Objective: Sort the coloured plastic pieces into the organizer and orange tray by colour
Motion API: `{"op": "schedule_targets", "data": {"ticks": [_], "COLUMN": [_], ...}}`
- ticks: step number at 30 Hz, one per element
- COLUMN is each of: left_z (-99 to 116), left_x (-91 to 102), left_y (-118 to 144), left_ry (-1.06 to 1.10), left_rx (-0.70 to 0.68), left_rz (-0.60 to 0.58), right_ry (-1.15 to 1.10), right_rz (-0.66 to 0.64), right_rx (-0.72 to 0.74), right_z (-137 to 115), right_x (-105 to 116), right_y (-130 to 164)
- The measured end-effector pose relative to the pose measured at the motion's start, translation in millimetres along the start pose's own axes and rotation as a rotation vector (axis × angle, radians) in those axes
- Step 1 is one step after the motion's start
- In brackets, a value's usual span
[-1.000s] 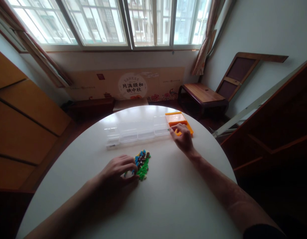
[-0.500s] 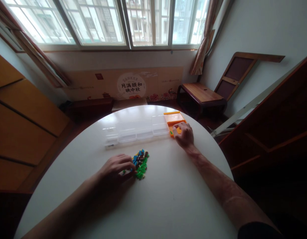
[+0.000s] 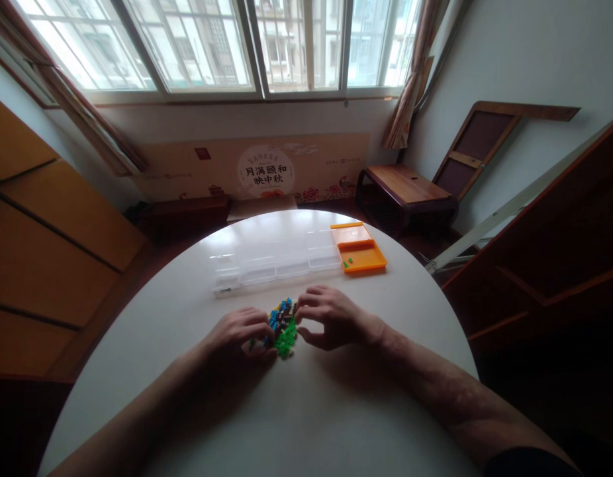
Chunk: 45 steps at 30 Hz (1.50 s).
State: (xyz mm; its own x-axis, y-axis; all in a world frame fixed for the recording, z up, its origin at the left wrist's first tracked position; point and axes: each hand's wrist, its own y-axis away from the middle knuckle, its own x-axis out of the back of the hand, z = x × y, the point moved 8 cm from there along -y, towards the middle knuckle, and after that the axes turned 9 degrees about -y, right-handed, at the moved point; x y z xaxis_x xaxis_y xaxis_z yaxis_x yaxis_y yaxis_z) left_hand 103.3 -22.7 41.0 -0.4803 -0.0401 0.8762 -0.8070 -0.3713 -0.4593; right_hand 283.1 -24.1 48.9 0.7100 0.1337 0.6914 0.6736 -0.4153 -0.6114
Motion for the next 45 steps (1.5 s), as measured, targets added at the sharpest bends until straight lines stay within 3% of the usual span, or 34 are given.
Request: {"op": "schedule_targets", "data": {"ticks": [4, 15, 45], "left_z": [-0.9, -2.6, -9.0], "left_x": [1.0, 1.8, 2.8], "left_y": [0.5, 1.3, 3.7], "left_ry": [-0.004, -0.044, -0.077], "left_rx": [-0.002, -0.035, 0.015], "left_rz": [0.014, 0.025, 0.041], "right_ry": [0.003, 0.042, 0.027], "right_rz": [-0.108, -0.19, -0.189], "right_rx": [0.027, 0.032, 0.039], "right_z": [-4.6, -4.2, -4.3], "right_x": [-17.0, -20.8, -23.1], "right_y": [-2.0, -0.9, -1.8]}}
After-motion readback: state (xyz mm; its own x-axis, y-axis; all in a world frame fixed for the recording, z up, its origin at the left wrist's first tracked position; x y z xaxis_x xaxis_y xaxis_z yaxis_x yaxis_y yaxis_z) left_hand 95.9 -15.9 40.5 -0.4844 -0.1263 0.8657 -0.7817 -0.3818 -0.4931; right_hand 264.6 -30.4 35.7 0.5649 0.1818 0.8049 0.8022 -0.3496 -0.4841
